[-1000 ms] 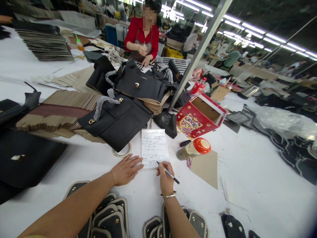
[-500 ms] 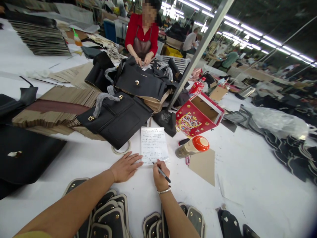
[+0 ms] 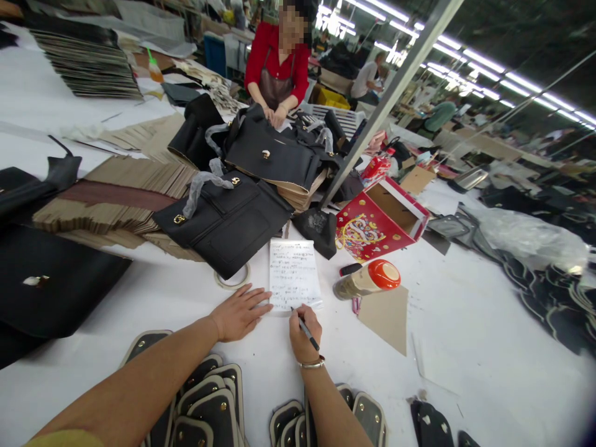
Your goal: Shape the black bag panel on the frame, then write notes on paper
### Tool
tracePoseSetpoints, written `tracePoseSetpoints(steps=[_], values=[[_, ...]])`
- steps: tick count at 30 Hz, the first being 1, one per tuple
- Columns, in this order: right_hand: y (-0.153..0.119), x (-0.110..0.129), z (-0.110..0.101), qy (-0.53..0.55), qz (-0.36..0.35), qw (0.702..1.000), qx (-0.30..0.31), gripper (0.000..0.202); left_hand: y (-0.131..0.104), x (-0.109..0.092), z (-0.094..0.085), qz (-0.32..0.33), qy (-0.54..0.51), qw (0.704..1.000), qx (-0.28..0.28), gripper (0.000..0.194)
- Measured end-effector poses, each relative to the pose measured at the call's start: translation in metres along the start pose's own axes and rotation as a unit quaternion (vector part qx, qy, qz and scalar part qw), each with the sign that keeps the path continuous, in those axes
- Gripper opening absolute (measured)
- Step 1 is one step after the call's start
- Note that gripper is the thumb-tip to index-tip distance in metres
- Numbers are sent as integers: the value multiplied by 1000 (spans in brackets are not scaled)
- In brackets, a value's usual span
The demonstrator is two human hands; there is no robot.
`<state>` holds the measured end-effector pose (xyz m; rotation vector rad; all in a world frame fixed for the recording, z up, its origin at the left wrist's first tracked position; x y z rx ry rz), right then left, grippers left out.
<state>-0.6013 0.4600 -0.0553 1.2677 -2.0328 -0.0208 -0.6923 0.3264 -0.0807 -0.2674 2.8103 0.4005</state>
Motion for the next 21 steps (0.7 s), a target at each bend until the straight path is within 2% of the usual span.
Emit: tracePoseSetpoints(steps=[10,21], values=[[-1,-2,2,9,-3,1000,3,13,0,0,2,3,0,1000,11,40],[-3,-14,-1,30,57,998,-2,12,3,-2,0,2,11,1000,7,40]])
Point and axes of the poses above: each hand's wrist, its own y-axis towards the middle knuckle, its own z-axis out of the palm, x = y × z, the point moved 9 cm from there along y, towards the middle knuckle, and after that the axes turned 3 degrees about -z, right-handed, at the moved point
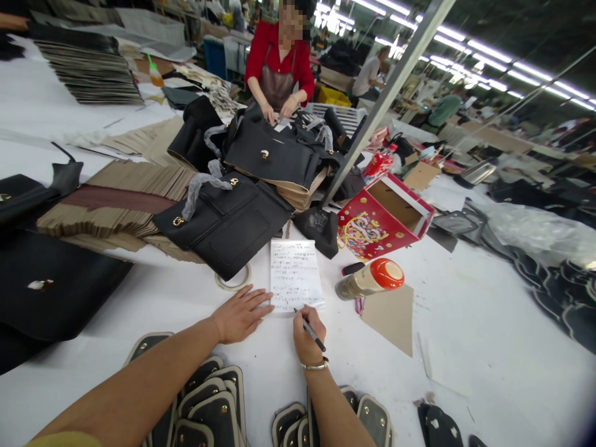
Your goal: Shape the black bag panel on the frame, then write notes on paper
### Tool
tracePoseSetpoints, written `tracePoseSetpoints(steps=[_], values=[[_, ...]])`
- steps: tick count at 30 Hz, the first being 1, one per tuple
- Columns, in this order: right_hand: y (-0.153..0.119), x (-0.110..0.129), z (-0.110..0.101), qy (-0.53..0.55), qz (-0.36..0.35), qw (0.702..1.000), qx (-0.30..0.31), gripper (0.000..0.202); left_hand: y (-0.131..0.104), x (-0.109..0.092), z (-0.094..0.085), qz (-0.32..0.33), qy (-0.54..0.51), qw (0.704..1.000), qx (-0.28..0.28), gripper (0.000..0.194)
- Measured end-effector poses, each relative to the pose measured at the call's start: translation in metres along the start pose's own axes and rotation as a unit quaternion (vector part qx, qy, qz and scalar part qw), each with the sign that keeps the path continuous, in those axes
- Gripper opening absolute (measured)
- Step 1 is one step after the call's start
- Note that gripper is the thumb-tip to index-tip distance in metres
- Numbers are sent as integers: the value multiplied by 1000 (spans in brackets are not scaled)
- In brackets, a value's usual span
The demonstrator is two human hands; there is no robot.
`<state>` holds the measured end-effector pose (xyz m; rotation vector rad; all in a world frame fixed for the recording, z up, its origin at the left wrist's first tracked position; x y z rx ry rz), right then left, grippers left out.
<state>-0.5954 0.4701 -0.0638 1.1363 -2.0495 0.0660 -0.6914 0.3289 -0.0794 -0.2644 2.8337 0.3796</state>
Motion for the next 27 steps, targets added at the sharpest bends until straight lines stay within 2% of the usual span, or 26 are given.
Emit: tracePoseSetpoints(steps=[6,23,27], values=[[-1,-4,0,11,14,1000,-3,12,-1,0,1,3,-1,1000,1,40],[1,0,4,13,1,1000,3,13,0,0,0,1,8,1000,-2,40],[2,2,-11,59,41,997,-22,14,-1,-4,-1,19,34,999,-4,41]])
Point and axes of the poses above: each hand's wrist, its own y-axis towards the middle knuckle, its own z-axis out of the palm, x = y × z, the point moved 9 cm from there along y, towards the middle knuckle, and after that the axes turned 3 degrees about -z, right-handed, at the moved point
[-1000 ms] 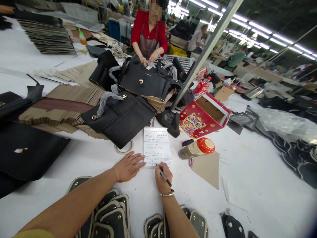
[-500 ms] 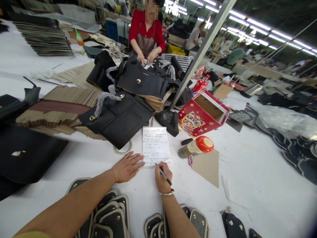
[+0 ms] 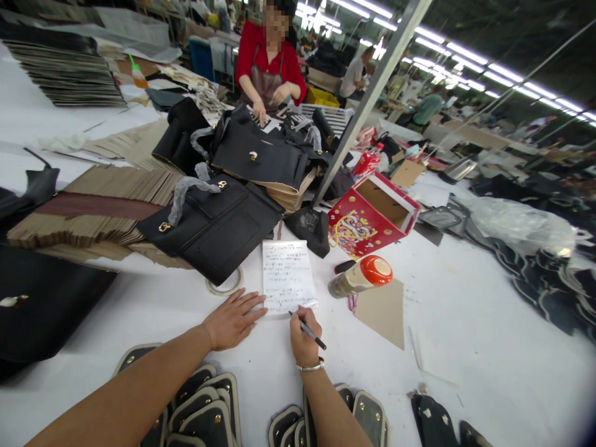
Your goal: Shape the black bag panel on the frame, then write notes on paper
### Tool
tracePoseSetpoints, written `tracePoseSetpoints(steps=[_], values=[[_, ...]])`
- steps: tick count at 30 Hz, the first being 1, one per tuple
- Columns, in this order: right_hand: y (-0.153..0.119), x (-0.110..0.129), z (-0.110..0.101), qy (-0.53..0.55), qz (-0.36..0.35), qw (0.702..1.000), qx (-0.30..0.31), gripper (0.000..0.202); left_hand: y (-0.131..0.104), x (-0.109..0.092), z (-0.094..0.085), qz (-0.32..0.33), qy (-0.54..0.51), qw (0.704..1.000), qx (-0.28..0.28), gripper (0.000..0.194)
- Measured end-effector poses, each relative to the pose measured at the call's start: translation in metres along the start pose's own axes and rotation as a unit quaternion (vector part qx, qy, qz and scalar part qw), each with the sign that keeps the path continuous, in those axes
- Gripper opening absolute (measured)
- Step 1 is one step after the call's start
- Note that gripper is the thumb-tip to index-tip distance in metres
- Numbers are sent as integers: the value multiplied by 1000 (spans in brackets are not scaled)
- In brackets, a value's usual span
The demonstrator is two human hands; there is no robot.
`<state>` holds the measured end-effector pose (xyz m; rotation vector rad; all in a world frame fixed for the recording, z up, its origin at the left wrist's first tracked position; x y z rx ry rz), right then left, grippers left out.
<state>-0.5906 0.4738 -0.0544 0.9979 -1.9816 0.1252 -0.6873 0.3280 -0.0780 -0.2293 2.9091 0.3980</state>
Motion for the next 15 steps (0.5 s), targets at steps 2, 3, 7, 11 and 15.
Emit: tracePoseSetpoints(steps=[2,3,7,11,15], values=[[1,5,-16,23,30,999,-27,11,-1,-3,-1,17,27,999,-14,43],[3,10,-25,23,25,999,-35,9,-1,-4,-1,23,42,998,-28,45],[15,41,-39,-113,-143,982,52,22,-1,-7,-1,61,67,993,-82,48],[17,19,-51,-336,-239,895,170,43,-2,-11,-3,83,107,984,-112,48],[35,-25,-115,-273,-92,956,52,48,-3,-16,-8,104,128,977,-137,49]])
Point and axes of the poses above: each hand's wrist, its own y-axis towards the middle knuckle, its own z-axis out of the palm, x = y × z, the point moved 9 cm from there along y, towards the middle knuckle, and after that the axes turned 3 degrees about -z, right-handed, at the moved point
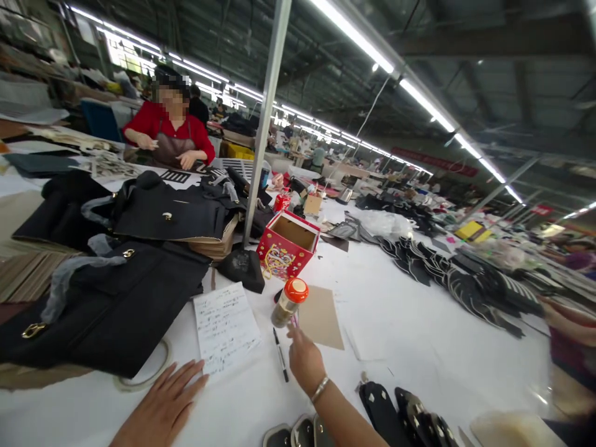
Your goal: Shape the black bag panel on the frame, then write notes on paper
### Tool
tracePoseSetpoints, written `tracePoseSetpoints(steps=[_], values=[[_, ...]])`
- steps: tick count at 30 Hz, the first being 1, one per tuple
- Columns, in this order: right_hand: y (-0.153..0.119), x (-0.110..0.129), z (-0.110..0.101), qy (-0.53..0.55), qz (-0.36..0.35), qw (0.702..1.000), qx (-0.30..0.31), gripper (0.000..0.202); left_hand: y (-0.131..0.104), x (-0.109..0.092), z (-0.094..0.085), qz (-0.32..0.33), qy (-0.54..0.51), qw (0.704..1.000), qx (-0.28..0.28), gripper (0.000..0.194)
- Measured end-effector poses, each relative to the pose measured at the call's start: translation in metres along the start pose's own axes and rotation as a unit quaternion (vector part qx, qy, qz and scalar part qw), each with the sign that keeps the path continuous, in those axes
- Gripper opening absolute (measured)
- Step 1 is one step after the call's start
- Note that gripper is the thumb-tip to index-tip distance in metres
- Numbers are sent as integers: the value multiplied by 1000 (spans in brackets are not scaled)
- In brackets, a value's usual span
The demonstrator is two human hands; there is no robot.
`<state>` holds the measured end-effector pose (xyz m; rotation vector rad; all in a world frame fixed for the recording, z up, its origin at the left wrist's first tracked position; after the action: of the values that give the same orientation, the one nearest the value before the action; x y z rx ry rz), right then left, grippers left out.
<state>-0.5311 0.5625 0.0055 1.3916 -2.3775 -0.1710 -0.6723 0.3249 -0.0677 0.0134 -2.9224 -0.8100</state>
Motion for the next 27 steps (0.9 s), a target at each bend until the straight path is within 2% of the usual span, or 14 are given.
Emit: tracePoseSetpoints(steps=[2,3,5,6,10,12,13,15,17,18,20,22,25,27], values=[[0,-36,-20,90,135,981,-107,47,1,-1,-2,5,-5,1000,-7,50],[3,-45,-24,129,169,967,-142,57,1,-1,-2,4,-9,1000,-7,51],[20,-48,-20,184,179,953,-161,78,1,1,0,-8,-18,1000,4,55],[32,-46,-13,206,181,949,-158,80,1,2,2,-15,-24,999,13,58],[63,-45,15,254,256,916,-175,70,-2,4,9,-38,-48,996,59,62],[71,-44,15,260,279,904,-193,64,-2,5,11,-41,-47,995,73,63],[74,-43,8,263,281,900,-202,61,-2,5,11,-43,-47,995,77,64],[76,-39,-20,278,265,895,-227,56,-2,6,11,-50,-52,994,80,65],[74,-25,-64,319,206,894,-238,49,-3,7,11,-63,-64,993,81,66],[69,-15,-88,344,170,896,-224,44,-3,8,11,-69,-70,992,81,66],[44,6,-137,365,129,899,-204,39,-6,9,11,-81,-80,990,78,66],[-1,19,-178,362,137,898,-208,36,-9,9,12,-87,-87,990,74,69],[-81,27,-206,354,181,898,-188,41,-8,9,14,-101,-77,990,55,74],[-132,27,-232,314,183,884,-293,46,3,10,8,-122,-74,990,21,75]])
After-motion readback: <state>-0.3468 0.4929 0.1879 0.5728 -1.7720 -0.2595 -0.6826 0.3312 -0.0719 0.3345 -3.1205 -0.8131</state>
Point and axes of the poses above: each hand's wrist, its own y-axis towards the middle knuckle, its own z-axis out of the palm, x = y × z, the point moved 9 cm from there along y, towards the middle knuckle, and after that the axes turned 3 degrees about -z, right-handed, at the moved point
